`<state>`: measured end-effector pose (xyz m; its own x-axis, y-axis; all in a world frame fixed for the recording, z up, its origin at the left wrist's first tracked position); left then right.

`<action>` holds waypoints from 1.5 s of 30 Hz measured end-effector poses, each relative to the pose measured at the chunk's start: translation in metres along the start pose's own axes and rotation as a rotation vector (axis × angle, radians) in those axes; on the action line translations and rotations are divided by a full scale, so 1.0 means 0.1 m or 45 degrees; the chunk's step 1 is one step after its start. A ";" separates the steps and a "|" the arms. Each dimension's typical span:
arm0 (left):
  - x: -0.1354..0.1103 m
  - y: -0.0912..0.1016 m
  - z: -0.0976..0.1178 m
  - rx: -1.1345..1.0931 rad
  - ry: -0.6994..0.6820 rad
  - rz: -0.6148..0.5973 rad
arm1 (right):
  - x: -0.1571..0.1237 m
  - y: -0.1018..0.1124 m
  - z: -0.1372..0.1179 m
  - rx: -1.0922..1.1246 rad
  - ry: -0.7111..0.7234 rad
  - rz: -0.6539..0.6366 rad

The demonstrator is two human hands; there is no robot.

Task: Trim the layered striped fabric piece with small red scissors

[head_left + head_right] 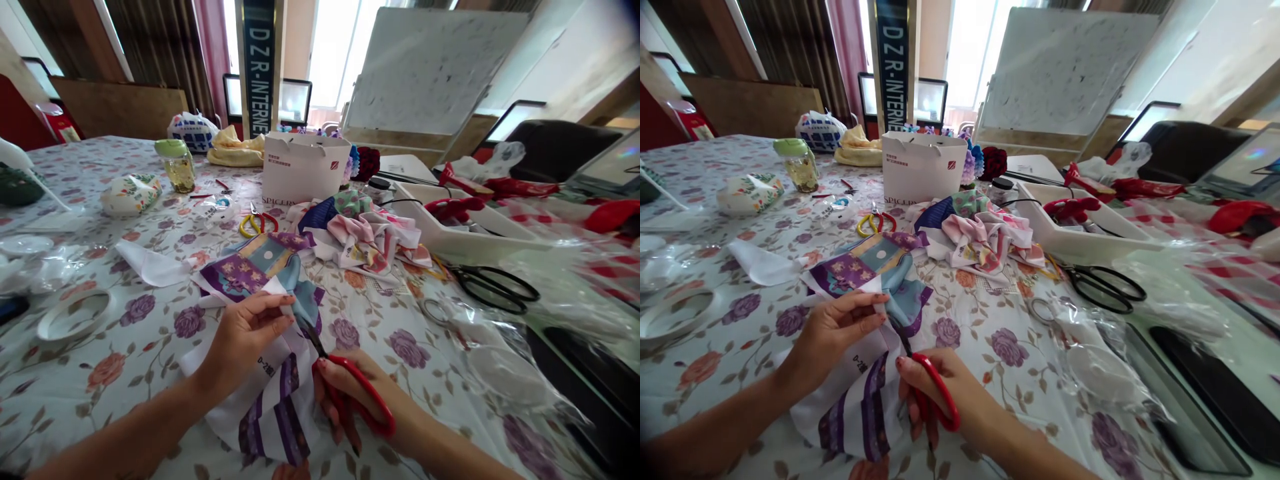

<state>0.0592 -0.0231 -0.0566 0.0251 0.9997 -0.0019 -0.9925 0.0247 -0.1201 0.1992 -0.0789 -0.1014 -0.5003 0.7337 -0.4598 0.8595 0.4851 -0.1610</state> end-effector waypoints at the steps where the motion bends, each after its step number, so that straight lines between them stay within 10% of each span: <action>1: 0.00 -0.01 0.01 0.021 -0.017 -0.007 | 0.00 0.01 0.01 -0.004 -0.008 0.012; 33: -0.08 -0.18 -0.05 0.002 0.064 -0.077 | 0.03 0.08 0.12 0.008 -0.001 0.146; 39: -0.01 -0.16 -0.14 -0.410 0.259 -0.007 | -0.12 0.32 -0.25 -0.034 0.388 0.429; 45: -0.29 -0.55 -0.16 -0.532 0.427 -0.232 | -0.17 0.50 -0.38 0.000 0.620 0.605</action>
<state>0.1148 -0.0536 -0.0663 0.2957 0.9216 -0.2516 -0.8384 0.1241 -0.5307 0.2463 -0.0491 -0.0687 -0.0583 0.9977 -0.0348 0.9976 0.0569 -0.0389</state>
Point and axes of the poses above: each hand's wrist, its own x-axis towards the middle knuckle, its own y-axis out of the back of the hand, z = x × y, the point moved 10 cm from there along x, towards the middle knuckle, and after that the axes turned 1 degree about -x, right-handed, at the moved point
